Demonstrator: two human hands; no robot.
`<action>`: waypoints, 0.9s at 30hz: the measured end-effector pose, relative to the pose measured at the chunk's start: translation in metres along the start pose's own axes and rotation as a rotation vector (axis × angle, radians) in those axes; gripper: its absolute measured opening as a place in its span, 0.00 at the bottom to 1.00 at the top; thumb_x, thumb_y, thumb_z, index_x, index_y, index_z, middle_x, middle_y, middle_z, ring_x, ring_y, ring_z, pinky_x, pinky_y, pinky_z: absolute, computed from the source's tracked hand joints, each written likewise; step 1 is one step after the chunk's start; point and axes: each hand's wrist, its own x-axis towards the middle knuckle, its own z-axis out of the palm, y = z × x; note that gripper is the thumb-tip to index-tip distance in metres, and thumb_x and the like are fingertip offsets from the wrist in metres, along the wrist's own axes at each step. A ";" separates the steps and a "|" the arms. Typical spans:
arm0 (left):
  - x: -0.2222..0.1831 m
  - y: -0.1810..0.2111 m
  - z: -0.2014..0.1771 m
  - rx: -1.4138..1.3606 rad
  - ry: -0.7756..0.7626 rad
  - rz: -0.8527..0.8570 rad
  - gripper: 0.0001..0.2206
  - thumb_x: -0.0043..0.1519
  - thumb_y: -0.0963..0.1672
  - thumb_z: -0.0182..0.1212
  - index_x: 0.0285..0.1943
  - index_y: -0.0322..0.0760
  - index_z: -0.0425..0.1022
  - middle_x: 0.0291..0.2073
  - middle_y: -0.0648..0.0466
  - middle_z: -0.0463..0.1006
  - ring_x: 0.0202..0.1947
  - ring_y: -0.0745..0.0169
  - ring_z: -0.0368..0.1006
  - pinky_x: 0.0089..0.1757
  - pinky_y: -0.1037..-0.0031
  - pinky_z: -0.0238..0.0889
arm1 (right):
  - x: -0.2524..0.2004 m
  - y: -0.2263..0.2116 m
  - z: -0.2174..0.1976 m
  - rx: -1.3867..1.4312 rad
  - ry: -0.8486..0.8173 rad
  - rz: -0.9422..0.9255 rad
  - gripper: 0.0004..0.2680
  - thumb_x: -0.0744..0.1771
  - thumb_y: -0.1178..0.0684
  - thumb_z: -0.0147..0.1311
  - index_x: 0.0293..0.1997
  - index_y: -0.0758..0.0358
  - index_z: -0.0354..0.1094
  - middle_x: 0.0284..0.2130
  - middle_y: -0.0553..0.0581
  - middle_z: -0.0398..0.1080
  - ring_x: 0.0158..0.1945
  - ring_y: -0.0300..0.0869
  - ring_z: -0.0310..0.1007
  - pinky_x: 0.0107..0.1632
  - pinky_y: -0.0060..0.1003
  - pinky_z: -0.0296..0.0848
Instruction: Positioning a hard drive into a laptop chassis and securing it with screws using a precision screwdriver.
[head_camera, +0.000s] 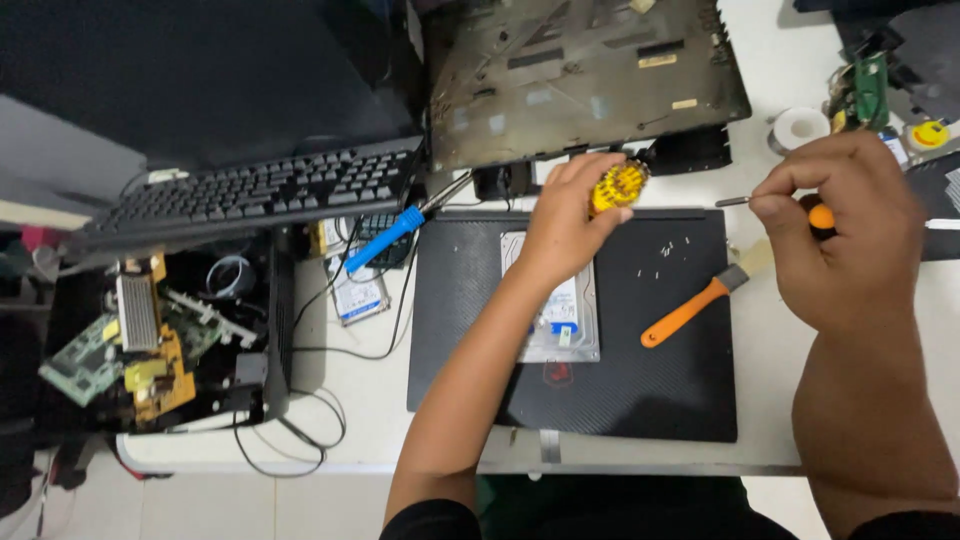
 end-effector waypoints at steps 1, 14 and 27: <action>0.006 -0.003 0.004 -0.004 -0.008 0.007 0.28 0.56 0.44 0.71 0.68 0.45 0.69 0.63 0.49 0.73 0.64 0.44 0.65 0.64 0.58 0.56 | 0.001 0.001 0.000 -0.008 0.005 0.005 0.05 0.76 0.65 0.58 0.44 0.76 0.71 0.42 0.69 0.68 0.48 0.56 0.68 0.55 0.48 0.66; 0.047 -0.047 0.034 0.190 -0.296 0.158 0.32 0.55 0.41 0.67 0.71 0.37 0.64 0.58 0.46 0.71 0.54 0.40 0.71 0.53 0.58 0.67 | 0.024 0.024 0.016 -0.058 -0.088 0.138 0.03 0.73 0.65 0.56 0.42 0.72 0.71 0.39 0.64 0.69 0.46 0.52 0.69 0.52 0.45 0.67; -0.023 0.043 -0.030 -0.395 -0.091 -0.133 0.11 0.63 0.45 0.66 0.54 0.49 0.83 0.28 0.55 0.82 0.39 0.67 0.75 0.45 0.69 0.72 | 0.009 0.023 0.062 0.044 -0.205 0.002 0.02 0.67 0.62 0.60 0.41 0.66 0.72 0.36 0.64 0.71 0.40 0.61 0.75 0.42 0.53 0.74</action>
